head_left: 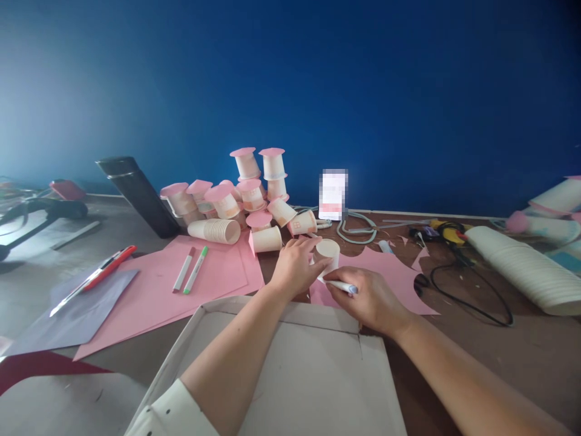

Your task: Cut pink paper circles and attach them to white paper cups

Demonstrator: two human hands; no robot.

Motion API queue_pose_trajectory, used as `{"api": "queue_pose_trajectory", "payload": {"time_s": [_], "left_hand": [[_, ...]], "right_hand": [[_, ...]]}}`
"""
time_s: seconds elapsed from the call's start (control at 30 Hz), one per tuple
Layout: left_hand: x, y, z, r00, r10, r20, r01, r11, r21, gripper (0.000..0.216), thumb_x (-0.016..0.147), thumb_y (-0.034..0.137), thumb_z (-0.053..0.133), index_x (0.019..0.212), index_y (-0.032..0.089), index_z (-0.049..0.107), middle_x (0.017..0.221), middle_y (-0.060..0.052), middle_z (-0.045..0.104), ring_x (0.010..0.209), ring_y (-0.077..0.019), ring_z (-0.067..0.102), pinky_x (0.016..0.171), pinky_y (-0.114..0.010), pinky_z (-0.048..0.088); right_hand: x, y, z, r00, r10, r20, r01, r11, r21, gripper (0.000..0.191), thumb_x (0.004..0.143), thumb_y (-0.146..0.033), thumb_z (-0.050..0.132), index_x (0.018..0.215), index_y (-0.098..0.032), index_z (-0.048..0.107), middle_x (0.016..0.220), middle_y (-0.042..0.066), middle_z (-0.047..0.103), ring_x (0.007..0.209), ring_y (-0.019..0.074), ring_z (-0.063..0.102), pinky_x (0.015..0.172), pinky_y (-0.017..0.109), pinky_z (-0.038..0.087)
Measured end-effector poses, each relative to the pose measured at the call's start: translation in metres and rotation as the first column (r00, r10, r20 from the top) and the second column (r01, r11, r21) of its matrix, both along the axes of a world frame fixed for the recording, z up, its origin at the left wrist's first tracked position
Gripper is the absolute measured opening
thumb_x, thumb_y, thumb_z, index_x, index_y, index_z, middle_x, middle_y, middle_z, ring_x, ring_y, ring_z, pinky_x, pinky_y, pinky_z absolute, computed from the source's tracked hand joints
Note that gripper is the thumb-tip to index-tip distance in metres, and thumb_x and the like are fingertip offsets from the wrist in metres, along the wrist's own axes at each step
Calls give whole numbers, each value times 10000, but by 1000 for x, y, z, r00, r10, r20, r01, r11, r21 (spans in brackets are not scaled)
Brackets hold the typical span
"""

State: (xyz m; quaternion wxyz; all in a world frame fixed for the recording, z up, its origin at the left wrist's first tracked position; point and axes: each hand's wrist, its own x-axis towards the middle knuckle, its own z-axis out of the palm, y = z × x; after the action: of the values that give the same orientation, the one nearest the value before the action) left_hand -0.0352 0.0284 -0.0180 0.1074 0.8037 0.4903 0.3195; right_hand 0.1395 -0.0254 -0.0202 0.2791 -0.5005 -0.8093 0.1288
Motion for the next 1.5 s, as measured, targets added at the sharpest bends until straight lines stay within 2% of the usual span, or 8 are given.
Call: {"api": "queue_pose_trajectory", "payload": {"time_s": [0.2, 0.4, 0.67, 1.03, 1.4, 1.5], "left_hand": [[0, -1, 1, 1000, 1, -1, -1, 1000, -7, 472, 791, 431, 609, 1221, 240, 577, 1107, -44, 659, 1041, -243, 549, 916, -371, 430], [1, 0, 1, 1000, 3, 9, -3, 1000, 2, 471, 788, 441, 617, 1211, 238, 581, 1096, -44, 660, 1041, -239, 548, 917, -371, 432], [0, 1, -1, 1000, -11, 14, 10, 1000, 13, 495, 798, 474, 598, 1228, 230, 570, 1119, -60, 654, 1045, -242, 548, 906, -372, 441], [0, 1, 0, 1000, -11, 15, 11, 1000, 9, 504, 798, 474, 600, 1236, 227, 567, 1148, -59, 650, 1057, -242, 547, 912, -375, 440], [0, 0, 0, 1000, -3, 18, 3, 1000, 7, 504, 789, 460, 616, 1232, 225, 569, 1163, -61, 643, 1069, -246, 550, 922, -384, 441], [0, 0, 0, 1000, -4, 16, 4, 1000, 3, 505, 789, 455, 618, 1234, 221, 567, 1146, -62, 651, 1061, -245, 553, 919, -383, 442]], "right_hand": [[5, -2, 2, 999, -43, 5, 43, 998, -35, 186, 825, -310, 564, 946, -289, 703, 943, -13, 730, 814, 180, 675, 712, 286, 510], [15, 0, 2, 994, -97, -44, 92, 991, -99, 165, 806, -335, 585, 903, -295, 713, 863, -26, 733, 692, 151, 666, 595, 250, 503], [33, 10, 0, 983, -104, -148, 69, 971, -228, 217, 811, -408, 580, 900, -267, 718, 757, -3, 730, 634, 174, 657, 531, 263, 493], [42, 18, 6, 968, -122, -221, 57, 959, -279, 202, 782, -422, 631, 839, -256, 730, 869, 5, 736, 805, 196, 670, 692, 295, 510], [52, 28, -5, 952, -143, -270, 64, 958, -280, 212, 781, -412, 615, 858, -249, 727, 804, 9, 729, 702, 185, 652, 621, 316, 499], [52, 29, -5, 949, -163, -269, 82, 953, -290, 207, 781, -408, 616, 851, -247, 725, 816, 10, 726, 729, 188, 650, 633, 306, 494]]}}
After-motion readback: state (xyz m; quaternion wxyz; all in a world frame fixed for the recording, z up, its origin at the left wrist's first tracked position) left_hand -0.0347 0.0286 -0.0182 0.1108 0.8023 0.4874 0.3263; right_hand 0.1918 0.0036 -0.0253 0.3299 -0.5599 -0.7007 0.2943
